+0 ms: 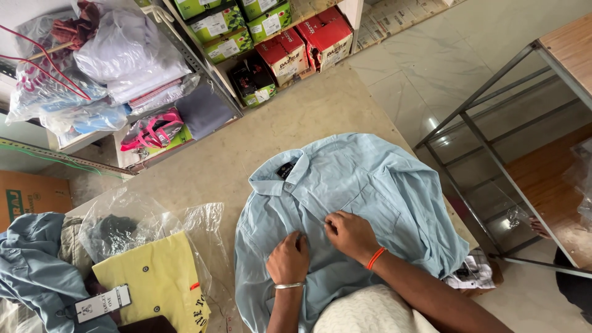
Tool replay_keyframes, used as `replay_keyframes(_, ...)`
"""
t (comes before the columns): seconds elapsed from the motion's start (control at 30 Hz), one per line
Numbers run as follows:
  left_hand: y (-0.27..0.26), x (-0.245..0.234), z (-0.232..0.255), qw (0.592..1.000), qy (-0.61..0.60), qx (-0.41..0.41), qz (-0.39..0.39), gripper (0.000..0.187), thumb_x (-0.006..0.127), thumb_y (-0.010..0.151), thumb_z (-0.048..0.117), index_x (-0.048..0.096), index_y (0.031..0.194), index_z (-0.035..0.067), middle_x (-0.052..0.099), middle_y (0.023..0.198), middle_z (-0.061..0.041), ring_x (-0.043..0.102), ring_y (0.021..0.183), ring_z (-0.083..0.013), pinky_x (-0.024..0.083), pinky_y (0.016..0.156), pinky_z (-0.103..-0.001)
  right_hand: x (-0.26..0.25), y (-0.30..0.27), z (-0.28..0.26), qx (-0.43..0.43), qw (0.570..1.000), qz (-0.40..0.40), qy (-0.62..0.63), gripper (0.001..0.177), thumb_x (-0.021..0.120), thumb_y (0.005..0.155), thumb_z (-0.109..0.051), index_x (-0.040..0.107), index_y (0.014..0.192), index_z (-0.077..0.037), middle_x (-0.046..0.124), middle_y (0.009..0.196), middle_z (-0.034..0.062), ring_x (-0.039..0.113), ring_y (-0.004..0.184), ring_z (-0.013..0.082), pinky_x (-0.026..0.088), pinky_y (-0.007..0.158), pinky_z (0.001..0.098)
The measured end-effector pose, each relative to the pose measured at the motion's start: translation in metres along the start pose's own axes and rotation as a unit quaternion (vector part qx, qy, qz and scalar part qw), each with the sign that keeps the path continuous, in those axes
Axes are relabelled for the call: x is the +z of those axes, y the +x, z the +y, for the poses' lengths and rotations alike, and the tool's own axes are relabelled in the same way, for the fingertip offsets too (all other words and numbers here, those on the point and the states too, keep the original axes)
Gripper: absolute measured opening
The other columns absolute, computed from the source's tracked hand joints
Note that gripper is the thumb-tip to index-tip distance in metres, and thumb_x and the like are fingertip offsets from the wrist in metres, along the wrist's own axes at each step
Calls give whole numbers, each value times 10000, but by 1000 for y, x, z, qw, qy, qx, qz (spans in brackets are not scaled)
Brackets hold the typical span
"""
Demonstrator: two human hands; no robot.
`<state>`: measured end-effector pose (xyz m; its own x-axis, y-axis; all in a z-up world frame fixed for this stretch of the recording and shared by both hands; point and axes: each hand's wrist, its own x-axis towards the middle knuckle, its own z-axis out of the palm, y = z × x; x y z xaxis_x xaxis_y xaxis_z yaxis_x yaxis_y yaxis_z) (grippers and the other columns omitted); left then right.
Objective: The person folds a plaid shirt on a table, pressing it flat with both hands and wrapping it in plastic sheeting. They then unfold a light blue shirt, spread it on the table, and fasten its buttons one by one while smoothing the fabric.
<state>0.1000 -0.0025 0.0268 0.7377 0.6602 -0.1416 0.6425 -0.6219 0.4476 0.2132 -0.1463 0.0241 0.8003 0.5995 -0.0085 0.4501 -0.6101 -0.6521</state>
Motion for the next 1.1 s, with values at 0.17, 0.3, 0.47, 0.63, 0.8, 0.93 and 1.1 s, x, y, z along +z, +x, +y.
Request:
replay_keyframes(0.17,0,-6,4,1000,-7,-8,-11,215,672,881,369,784,980,214,776,897,-77,726,829,-335,556,725,-465,-8,3,0,18,998,6,66,129,702,872,-217,755,907,-104,720,841,42,709,715,244,553,643,365)
replay_keyframes(0.3,0,-14,7,999,-28,-8,-15,175,676,877,324,775,944,196,772,863,-83,727,815,-327,555,711,-457,-19,2,-10,22,994,13,111,125,706,877,-205,758,903,-94,716,836,40,713,699,219,555,639,346)
replay_keyframes(0.47,3,-16,15,988,-155,-8,13,139,690,849,237,778,875,132,777,769,-74,746,731,-299,565,664,-409,-21,6,-16,25,982,-5,187,134,716,891,-178,755,919,-54,724,804,41,691,678,167,547,636,317)
replay_keyframes(0.63,11,3,14,951,-303,-8,-55,196,708,886,215,766,867,29,706,655,-76,673,589,-177,517,584,-313,21,7,26,82,910,-90,396,149,692,946,-158,743,970,-20,685,774,-6,599,679,77,500,623,267)
replay_keyframes(0.8,23,58,-11,858,-496,-48,-123,199,669,935,120,739,847,-44,653,669,5,553,597,-54,430,555,-224,29,5,41,190,807,-147,540,144,678,972,-160,742,1004,-35,622,730,-37,508,596,47,418,536,240)
replay_keyframes(0.93,16,74,-21,818,-548,-109,-138,173,673,952,119,732,886,-30,639,674,11,517,572,-46,391,528,-213,35,0,47,198,793,-165,552,158,691,973,-168,756,1021,-32,643,749,-42,531,611,38,441,562,228)
replay_keyframes(1.1,18,83,-31,787,-587,-113,-149,157,670,957,137,720,905,-2,630,668,22,488,546,-34,368,508,-206,37,1,48,183,801,-181,541,179,694,974,-172,777,1025,-22,664,756,-42,540,627,35,458,581,223)
